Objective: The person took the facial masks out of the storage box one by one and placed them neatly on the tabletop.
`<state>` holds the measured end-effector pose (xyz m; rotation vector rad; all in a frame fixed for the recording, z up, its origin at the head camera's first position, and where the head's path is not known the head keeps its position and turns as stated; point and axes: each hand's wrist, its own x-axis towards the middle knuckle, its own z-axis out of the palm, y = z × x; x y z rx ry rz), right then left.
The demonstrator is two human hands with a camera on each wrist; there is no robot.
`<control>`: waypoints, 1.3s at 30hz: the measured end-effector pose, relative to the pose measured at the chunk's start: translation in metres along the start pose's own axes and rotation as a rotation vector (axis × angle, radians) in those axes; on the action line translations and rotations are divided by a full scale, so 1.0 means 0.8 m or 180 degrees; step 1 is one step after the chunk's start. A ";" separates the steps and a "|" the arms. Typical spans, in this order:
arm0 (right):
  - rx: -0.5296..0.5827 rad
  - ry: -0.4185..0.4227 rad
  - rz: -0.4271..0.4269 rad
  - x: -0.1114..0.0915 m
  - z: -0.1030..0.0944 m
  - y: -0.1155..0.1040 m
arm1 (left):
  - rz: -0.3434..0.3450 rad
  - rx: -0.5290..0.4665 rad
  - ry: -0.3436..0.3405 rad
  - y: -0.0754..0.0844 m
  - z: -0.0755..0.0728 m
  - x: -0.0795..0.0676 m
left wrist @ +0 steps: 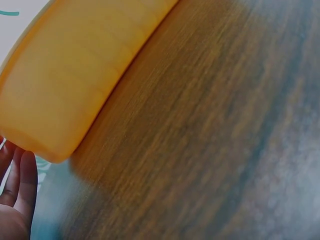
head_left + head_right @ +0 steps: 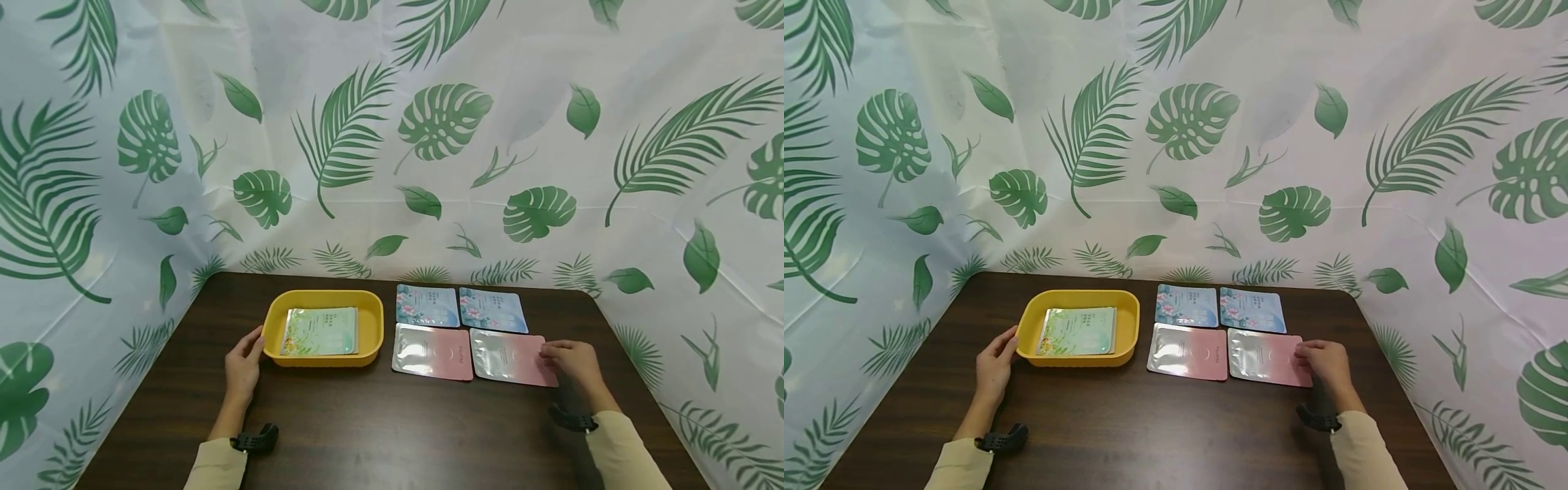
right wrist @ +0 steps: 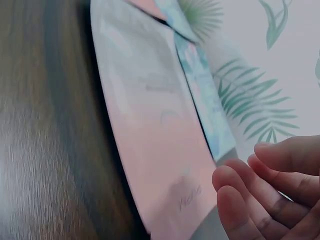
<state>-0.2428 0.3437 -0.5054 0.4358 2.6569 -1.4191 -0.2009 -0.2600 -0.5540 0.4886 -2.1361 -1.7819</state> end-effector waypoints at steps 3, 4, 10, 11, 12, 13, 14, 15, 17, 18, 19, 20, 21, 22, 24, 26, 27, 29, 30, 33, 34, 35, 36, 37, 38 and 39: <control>0.0121 -0.0031 0.0036 0.003 0.006 -0.005 | 0.0020 0.0012 -0.0025 -0.001 0.000 0.000; 0.0163 -0.0033 0.0074 0.005 0.008 -0.006 | 0.0020 0.0004 -0.0021 -0.001 0.000 0.000; 0.0390 -0.0061 0.0165 0.006 0.019 -0.022 | 0.0033 -0.0027 -0.0008 -0.002 0.001 0.001; 0.0423 -0.0081 0.0134 0.004 0.020 -0.025 | 0.0032 -0.0027 -0.0010 -0.003 0.001 0.001; 0.0446 -0.0122 0.0092 0.003 0.021 -0.029 | 0.0028 -0.0023 -0.0012 -0.003 0.001 0.001; 0.0449 -0.0146 0.0057 0.001 0.022 -0.032 | 0.0026 -0.0017 -0.0016 -0.003 0.001 0.001; 0.0478 -0.0149 0.0078 -0.001 0.024 -0.037 | 0.0024 -0.0016 -0.0015 -0.003 0.001 0.001; 0.0508 -0.0177 0.0090 -0.001 0.025 -0.040 | 0.0032 -0.0010 -0.0023 -0.003 0.000 0.001; 0.0557 -0.0225 0.0092 -0.002 0.029 -0.045 | 0.0030 -0.0011 -0.0032 -0.002 0.000 0.000; 0.0567 -0.0238 0.0098 -0.002 0.030 -0.048 | 0.0026 -0.0011 -0.0032 -0.002 0.000 0.000; 0.0589 -0.0247 0.0102 -0.002 0.032 -0.050 | 0.0027 -0.0007 -0.0032 -0.002 0.000 0.000; 0.0631 -0.0261 0.0102 -0.003 0.034 -0.052 | 0.0026 -0.0011 -0.0031 -0.002 0.000 0.000; 0.0655 -0.0276 0.0092 -0.002 0.036 -0.053 | 0.0030 -0.0011 -0.0032 -0.002 0.000 0.000; 0.0668 -0.0292 0.0086 -0.003 0.038 -0.056 | 0.0025 -0.0021 -0.0025 -0.002 0.000 0.000; 0.0689 -0.0315 0.0074 -0.003 0.042 -0.059 | 0.0038 -0.0033 -0.0020 -0.002 0.000 0.000; 0.0693 -0.0340 0.0070 -0.003 0.046 -0.062 | 0.0046 -0.0045 -0.0025 -0.002 0.000 0.001; 0.0686 -0.0351 0.0070 -0.003 0.048 -0.064 | 0.0055 -0.0049 -0.0028 -0.002 0.000 0.000; 0.0673 -0.0367 0.0064 -0.002 0.051 -0.069 | 0.0050 -0.0039 -0.0032 -0.002 0.000 0.000; 0.0665 -0.0386 0.0057 -0.002 0.052 -0.071 | 0.0051 -0.0039 -0.0037 -0.003 0.000 0.000; 0.0661 -0.0440 0.0033 -0.002 0.055 -0.077 | 0.0043 -0.0054 -0.0033 -0.002 0.000 0.000; 0.0663 -0.0467 0.0004 -0.002 0.056 -0.080 | 0.0038 -0.0067 -0.0030 -0.002 0.000 -0.001; 0.0665 -0.0490 -0.0023 -0.002 0.057 -0.082 | 0.0044 -0.0081 -0.0032 -0.002 0.000 -0.001; 0.0671 -0.0511 -0.0045 -0.002 0.058 -0.085 | 0.0051 -0.0088 -0.0032 -0.001 0.000 -0.001; 0.0693 -0.0527 -0.0059 -0.002 0.060 -0.087 | 0.0047 -0.0095 -0.0027 -0.001 0.000 -0.001; 0.0716 -0.0549 -0.0076 -0.002 0.061 -0.090 | 0.0044 -0.0101 -0.0029 -0.001 0.000 -0.001; 0.0731 -0.0575 -0.0094 -0.002 0.062 -0.092 | 0.0041 -0.0100 -0.0028 0.000 0.000 -0.001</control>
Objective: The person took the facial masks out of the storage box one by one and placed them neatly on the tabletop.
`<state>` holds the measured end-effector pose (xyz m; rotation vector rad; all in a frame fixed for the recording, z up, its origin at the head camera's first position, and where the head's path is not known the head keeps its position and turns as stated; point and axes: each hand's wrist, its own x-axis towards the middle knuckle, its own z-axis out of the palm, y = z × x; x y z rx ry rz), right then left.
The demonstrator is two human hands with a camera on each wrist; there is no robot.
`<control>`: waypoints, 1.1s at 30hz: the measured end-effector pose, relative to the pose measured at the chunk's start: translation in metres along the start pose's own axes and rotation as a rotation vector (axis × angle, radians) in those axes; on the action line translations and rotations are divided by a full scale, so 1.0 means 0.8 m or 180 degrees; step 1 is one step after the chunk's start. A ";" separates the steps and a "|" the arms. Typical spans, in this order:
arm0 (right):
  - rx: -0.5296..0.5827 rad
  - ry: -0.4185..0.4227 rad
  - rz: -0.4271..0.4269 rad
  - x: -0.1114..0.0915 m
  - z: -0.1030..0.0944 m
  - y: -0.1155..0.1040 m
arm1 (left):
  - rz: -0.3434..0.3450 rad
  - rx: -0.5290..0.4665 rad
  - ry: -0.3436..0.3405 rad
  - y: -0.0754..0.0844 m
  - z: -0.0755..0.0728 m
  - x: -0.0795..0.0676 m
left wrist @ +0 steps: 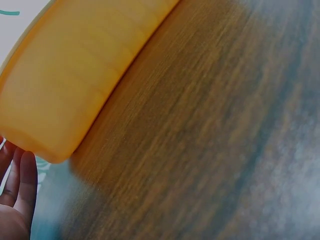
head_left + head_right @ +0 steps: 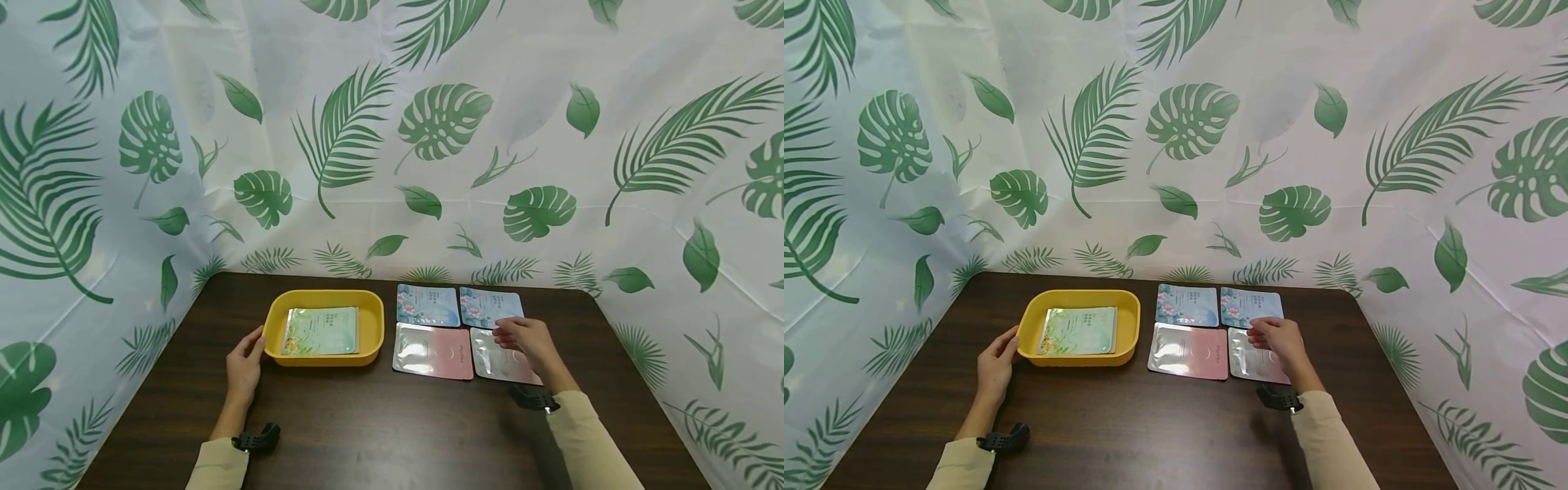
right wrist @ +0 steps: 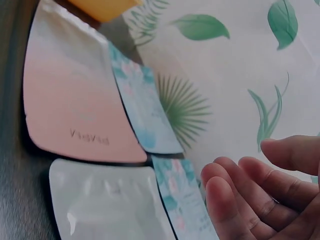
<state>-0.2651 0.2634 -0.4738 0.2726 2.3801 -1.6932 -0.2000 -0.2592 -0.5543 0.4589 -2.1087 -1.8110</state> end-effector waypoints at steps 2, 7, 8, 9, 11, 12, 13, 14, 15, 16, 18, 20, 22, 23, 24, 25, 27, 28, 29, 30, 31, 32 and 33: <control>0.0038 -0.0034 -0.0018 0.001 0.004 -0.004 | -0.0004 -0.0012 -0.0003 0.000 0.000 0.000; 0.0099 -0.0100 -0.0084 0.004 0.013 -0.014 | -0.0005 -0.0041 -0.0009 0.000 -0.001 0.000; 0.0108 -0.0099 -0.0095 0.005 0.015 -0.015 | -0.0002 -0.0046 -0.0006 0.000 -0.001 -0.001; 0.0110 -0.0105 -0.0105 0.006 0.017 -0.016 | -0.0002 -0.0042 -0.0006 0.000 -0.001 -0.001; 0.0099 -0.0127 -0.0136 0.009 0.022 -0.019 | -0.0013 -0.0024 0.0008 -0.001 -0.001 0.000; 0.0106 -0.0128 -0.0141 0.010 0.025 -0.020 | -0.0017 -0.0023 0.0015 -0.001 -0.001 0.000; 0.0103 -0.0143 -0.0153 0.011 0.028 -0.022 | -0.0024 -0.0023 0.0024 -0.002 -0.001 0.000; 0.0098 -0.0160 -0.0166 0.012 0.031 -0.023 | -0.0023 -0.0019 0.0028 -0.002 -0.001 0.000; 0.0096 -0.0186 -0.0188 0.014 0.034 -0.025 | -0.0032 -0.0015 0.0032 -0.002 -0.001 0.000; 0.0103 -0.0207 -0.0214 0.015 0.037 -0.027 | -0.0033 -0.0019 0.0037 -0.003 -0.001 0.000; 0.0117 -0.0236 -0.0246 0.017 0.042 -0.031 | -0.0040 -0.0033 0.0045 -0.003 -0.001 0.000; 0.0147 -0.0284 -0.0296 0.018 0.047 -0.036 | -0.0041 -0.0042 0.0042 -0.004 0.000 0.000; 0.0179 -0.0336 -0.0338 0.019 0.053 -0.042 | -0.0066 -0.0042 0.0045 -0.004 0.000 -0.001; 0.0187 -0.0366 -0.0347 0.020 0.056 -0.044 | -0.0075 -0.0035 0.0041 -0.003 0.000 -0.001; 0.0204 -0.0394 -0.0365 0.021 0.060 -0.046 | -0.0081 -0.0035 0.0039 -0.003 0.000 -0.002; 0.0211 -0.0420 -0.0375 0.021 0.064 -0.049 | -0.0084 -0.0031 0.0035 -0.003 0.000 -0.002; 0.0211 -0.0468 -0.0368 0.023 0.072 -0.054 | -0.0091 -0.0009 0.0035 -0.002 0.000 -0.002; 0.0196 -0.0489 -0.0368 0.025 0.077 -0.057 | -0.0080 -0.0008 0.0034 -0.002 0.000 -0.002; 0.0191 -0.0498 -0.0358 0.026 0.081 -0.060 | -0.0067 0.0008 0.0032 -0.002 0.000 -0.001; 0.0182 -0.0507 -0.0346 0.027 0.086 -0.063 | -0.0065 0.0018 0.0035 -0.002 0.000 -0.001; 0.0168 -0.0532 -0.0337 0.029 0.090 -0.066 | -0.0058 0.0029 0.0031 -0.002 0.001 0.000; 0.0149 -0.0548 -0.0323 0.030 0.093 -0.069 | -0.0063 0.0032 0.0032 -0.002 0.001 0.000; 0.0136 -0.0567 -0.0319 0.032 0.097 -0.072 | -0.0061 0.0032 0.0031 -0.002 0.001 0.001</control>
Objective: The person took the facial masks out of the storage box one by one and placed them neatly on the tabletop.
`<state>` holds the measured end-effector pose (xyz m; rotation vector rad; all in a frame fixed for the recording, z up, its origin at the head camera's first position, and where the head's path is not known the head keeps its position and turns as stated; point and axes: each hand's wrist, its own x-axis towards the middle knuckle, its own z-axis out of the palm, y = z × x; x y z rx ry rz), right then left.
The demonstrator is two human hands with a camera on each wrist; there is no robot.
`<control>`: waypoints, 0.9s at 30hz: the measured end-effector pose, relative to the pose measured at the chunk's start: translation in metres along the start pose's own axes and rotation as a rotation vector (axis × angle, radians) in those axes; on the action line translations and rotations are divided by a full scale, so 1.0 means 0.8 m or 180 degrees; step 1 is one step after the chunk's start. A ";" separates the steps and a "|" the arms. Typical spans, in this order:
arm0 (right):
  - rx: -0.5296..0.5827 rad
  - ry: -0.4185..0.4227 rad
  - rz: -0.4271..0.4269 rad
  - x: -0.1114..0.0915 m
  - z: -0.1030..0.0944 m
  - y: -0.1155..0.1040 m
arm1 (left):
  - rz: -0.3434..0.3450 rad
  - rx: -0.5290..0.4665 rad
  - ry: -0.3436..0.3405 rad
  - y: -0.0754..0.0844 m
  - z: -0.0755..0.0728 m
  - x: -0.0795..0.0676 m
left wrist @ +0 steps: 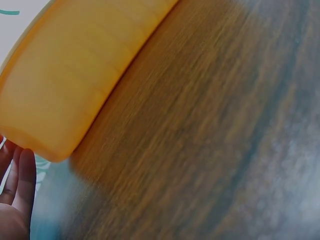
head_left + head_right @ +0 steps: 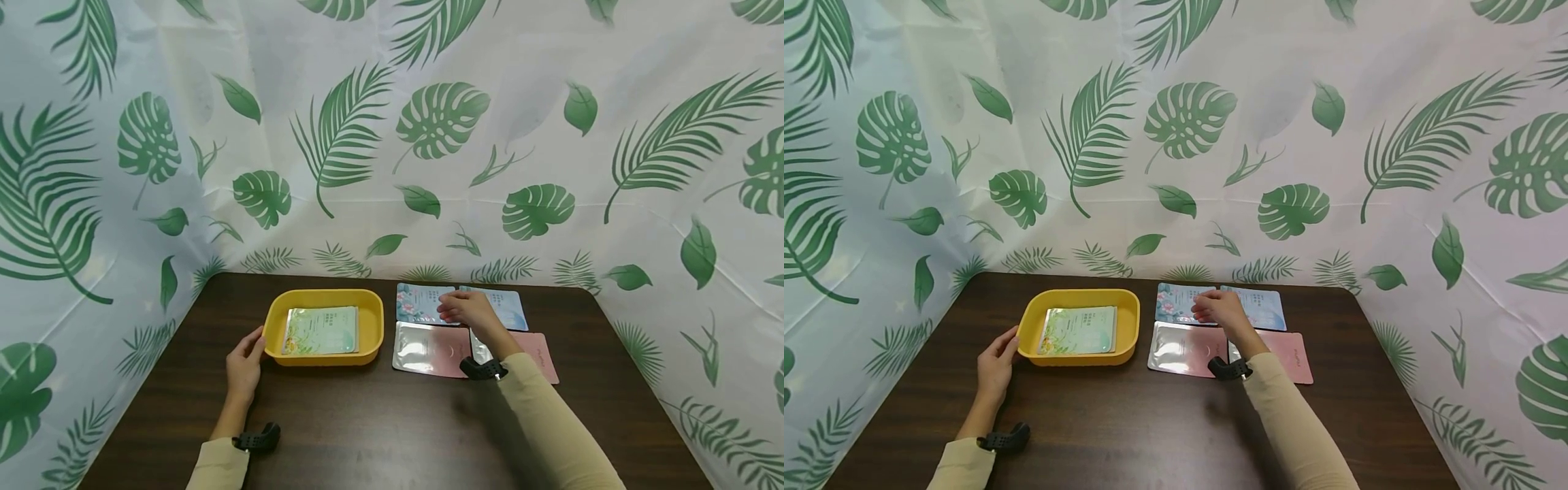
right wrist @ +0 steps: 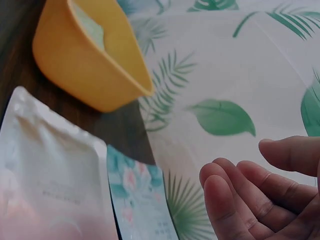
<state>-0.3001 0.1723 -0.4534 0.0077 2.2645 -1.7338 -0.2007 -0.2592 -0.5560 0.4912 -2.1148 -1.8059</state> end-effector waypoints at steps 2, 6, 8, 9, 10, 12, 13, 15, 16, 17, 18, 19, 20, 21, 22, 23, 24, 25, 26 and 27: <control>0.0010 -0.0014 0.0022 0.005 0.006 -0.005 | -0.0018 0.0013 0.0006 -0.001 0.000 0.000; 0.0054 -0.0079 -0.0056 0.013 0.010 -0.015 | -0.0060 0.0014 0.0008 -0.002 0.001 -0.001; 0.0065 -0.0168 -0.0100 0.013 0.012 -0.025 | -0.0060 0.0008 0.0005 -0.002 0.001 -0.002; 0.0077 -0.0195 -0.0102 0.015 0.012 -0.027 | -0.0058 0.0010 0.0001 -0.002 0.001 -0.002; 0.0093 -0.0231 -0.0107 0.017 0.014 -0.031 | -0.0052 0.0014 0.0000 -0.002 0.001 -0.002; 0.0075 -0.0304 -0.0089 0.022 0.016 -0.038 | -0.0036 0.0015 0.0003 -0.001 0.000 -0.001; 0.0072 -0.0320 -0.0071 0.025 0.019 -0.041 | -0.0031 0.0017 0.0002 -0.001 0.000 -0.001; 0.0058 -0.0320 -0.0067 0.034 0.024 -0.043 | -0.0022 0.0020 0.0004 0.000 0.000 0.000; 0.0056 -0.0319 -0.0054 0.035 0.027 -0.047 | -0.0015 0.0015 0.0003 0.000 0.000 0.000; 0.0051 -0.0313 -0.0038 0.037 0.031 -0.051 | -0.0008 0.0011 0.0004 0.000 0.000 0.000; 0.0041 -0.0301 -0.0024 0.038 0.035 -0.054 | -0.0001 0.0000 0.0000 0.000 0.000 0.000; 0.0037 -0.0285 -0.0010 0.041 0.039 -0.057 | 0.0005 -0.0005 0.0000 0.001 0.000 0.001; 0.0026 -0.0275 0.0003 0.042 0.044 -0.059 | 0.0009 -0.0016 -0.0003 0.001 0.000 0.000; 0.0011 -0.0272 0.0011 0.044 0.048 -0.062 | 0.0005 -0.0011 -0.0005 0.001 0.000 0.000; 0.0011 -0.0266 0.0039 0.045 0.053 -0.064 | -0.0002 -0.0013 -0.0007 0.001 0.000 0.000; -0.0010 -0.0268 0.0052 0.048 0.057 -0.065 | -0.0005 -0.0008 -0.0006 0.001 0.000 0.000; -0.0038 -0.0277 0.0052 0.050 0.062 -0.066 | -0.0013 -0.0001 -0.0007 0.001 0.000 0.000; -0.0068 -0.0280 0.0057 0.052 0.067 -0.067 | -0.0018 0.0010 -0.0007 0.001 0.000 0.001; -0.0082 -0.0292 0.0061 0.055 0.071 -0.068 | -0.0020 0.0019 -0.0007 0.001 0.000 0.001; -0.0106 -0.0310 0.0063 0.057 0.076 -0.068 | -0.0021 0.0028 -0.0005 0.001 0.000 0.001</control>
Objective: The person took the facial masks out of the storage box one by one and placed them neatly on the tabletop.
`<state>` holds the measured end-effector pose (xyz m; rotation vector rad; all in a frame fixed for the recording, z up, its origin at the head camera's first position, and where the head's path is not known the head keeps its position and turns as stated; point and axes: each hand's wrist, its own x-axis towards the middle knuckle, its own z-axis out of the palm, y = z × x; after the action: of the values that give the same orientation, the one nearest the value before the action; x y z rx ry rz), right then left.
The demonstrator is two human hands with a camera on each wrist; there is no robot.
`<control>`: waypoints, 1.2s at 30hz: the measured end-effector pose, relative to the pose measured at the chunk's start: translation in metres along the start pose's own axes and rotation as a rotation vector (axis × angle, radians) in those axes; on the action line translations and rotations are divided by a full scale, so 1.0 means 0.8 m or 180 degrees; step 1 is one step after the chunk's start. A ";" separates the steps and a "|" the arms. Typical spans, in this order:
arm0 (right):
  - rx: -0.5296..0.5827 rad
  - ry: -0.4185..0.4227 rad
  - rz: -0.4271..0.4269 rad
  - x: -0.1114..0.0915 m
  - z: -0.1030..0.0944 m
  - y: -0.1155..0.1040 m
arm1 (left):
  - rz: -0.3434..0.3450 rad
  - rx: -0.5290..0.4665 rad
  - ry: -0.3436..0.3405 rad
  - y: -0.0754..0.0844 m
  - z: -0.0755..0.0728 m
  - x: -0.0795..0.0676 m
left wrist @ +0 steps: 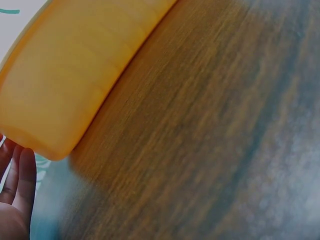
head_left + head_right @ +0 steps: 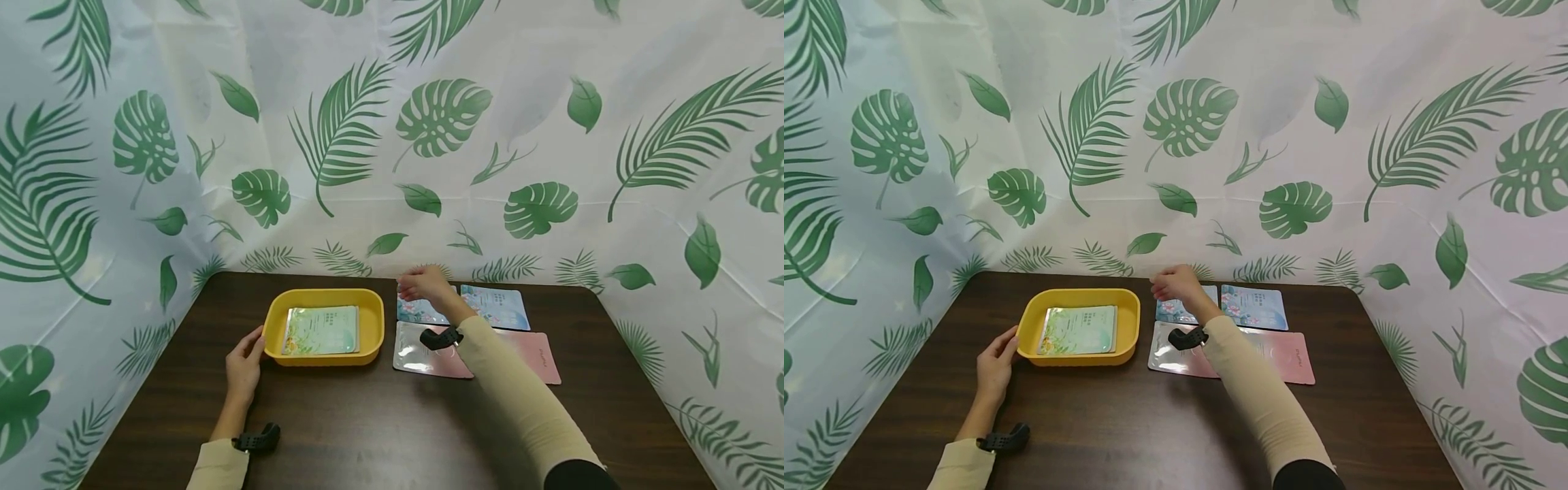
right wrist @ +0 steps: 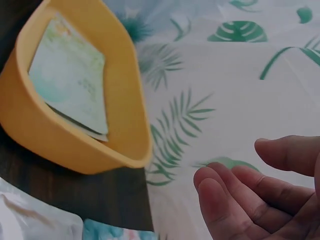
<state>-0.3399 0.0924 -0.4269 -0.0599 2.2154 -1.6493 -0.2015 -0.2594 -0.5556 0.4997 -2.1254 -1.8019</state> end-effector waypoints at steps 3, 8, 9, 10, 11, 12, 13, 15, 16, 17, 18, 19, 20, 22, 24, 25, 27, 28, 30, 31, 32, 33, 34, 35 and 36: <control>-0.0046 -0.0028 0.0007 0.009 0.013 -0.001 | 0.0015 -0.0007 0.0005 0.000 0.000 0.001; -0.0121 -0.0079 0.0047 0.018 0.038 -0.002 | 0.0035 -0.0016 0.0025 -0.002 0.001 0.002; -0.0132 -0.0092 0.0056 0.019 0.044 -0.002 | 0.0045 -0.0023 0.0027 -0.003 0.000 0.003; -0.0163 -0.0096 0.0055 0.021 0.049 -0.002 | 0.0052 -0.0021 0.0025 -0.003 0.000 0.003; -0.0189 -0.0113 0.0056 0.022 0.054 -0.002 | 0.0060 -0.0026 0.0023 -0.004 0.000 0.003; -0.0229 -0.0131 0.0040 0.022 0.059 -0.002 | 0.0068 -0.0028 0.0023 -0.004 0.000 0.004; -0.0241 -0.0150 0.0033 0.023 0.064 -0.002 | 0.0073 -0.0026 0.0019 -0.004 0.000 0.004; -0.0265 -0.0170 0.0008 0.025 0.073 -0.001 | 0.0080 -0.0030 0.0021 -0.003 0.000 0.004; -0.0283 -0.0177 -0.0009 0.025 0.077 0.000 | 0.0080 -0.0030 0.0022 -0.003 0.000 0.004; -0.0300 -0.0175 -0.0021 0.025 0.082 0.000 | 0.0079 -0.0028 0.0022 -0.003 0.000 0.004; -0.0318 -0.0164 -0.0035 0.024 0.086 0.001 | 0.0076 -0.0028 0.0021 -0.002 0.001 0.004; -0.0312 -0.0156 -0.0042 0.024 0.090 0.002 | 0.0081 -0.0036 0.0016 -0.002 0.001 0.003; -0.0348 -0.0147 -0.0048 0.024 0.094 0.002 | 0.0075 -0.0037 0.0017 -0.002 0.001 0.003; -0.0436 -0.0142 -0.0054 0.024 0.101 0.003 | 0.0069 -0.0047 0.0020 -0.001 0.001 0.002; -0.0506 -0.0141 -0.0056 0.023 0.108 0.005 | 0.0075 -0.0030 0.0019 -0.001 0.001 0.000; -0.0531 -0.0138 -0.0053 0.023 0.112 0.006 | 0.0083 -0.0021 0.0019 0.000 0.000 -0.001; -0.0566 -0.0120 -0.0029 0.023 0.119 0.009 | 0.0095 -0.0018 0.0008 0.000 0.000 -0.002; -0.0570 -0.0113 -0.0013 0.024 0.123 0.012 | 0.0104 -0.0022 0.0005 0.000 0.000 -0.002; -0.0571 -0.0098 0.0039 0.025 0.131 0.016 | 0.0116 -0.0049 0.0002 0.000 0.000 -0.002; -0.0607 -0.0091 0.0068 0.025 0.134 0.018 | 0.0115 -0.0059 0.0009 0.000 0.000 -0.001; -0.0671 -0.0092 0.0097 0.026 0.138 0.020 | 0.0114 -0.0063 0.0008 -0.001 0.000 -0.001; -0.0755 -0.0090 0.0125 0.026 0.142 0.022 | 0.0099 -0.0070 0.0016 -0.002 0.000 0.000; -0.0862 -0.0095 0.0162 0.027 0.146 0.024 | 0.0088 -0.0066 0.0024 -0.002 0.000 0.000; -0.0984 -0.0095 0.0194 0.028 0.150 0.025 | 0.0074 -0.0061 0.0030 -0.003 0.000 0.000; -0.1128 -0.0101 0.0217 0.029 0.153 0.027 | 0.0060 -0.0044 0.0027 -0.004 -0.001 0.000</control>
<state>-0.3177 -0.0192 -0.4828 -0.1017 2.4302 -1.1965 -0.2011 -0.2602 -0.5583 0.4814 -2.1036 -1.8000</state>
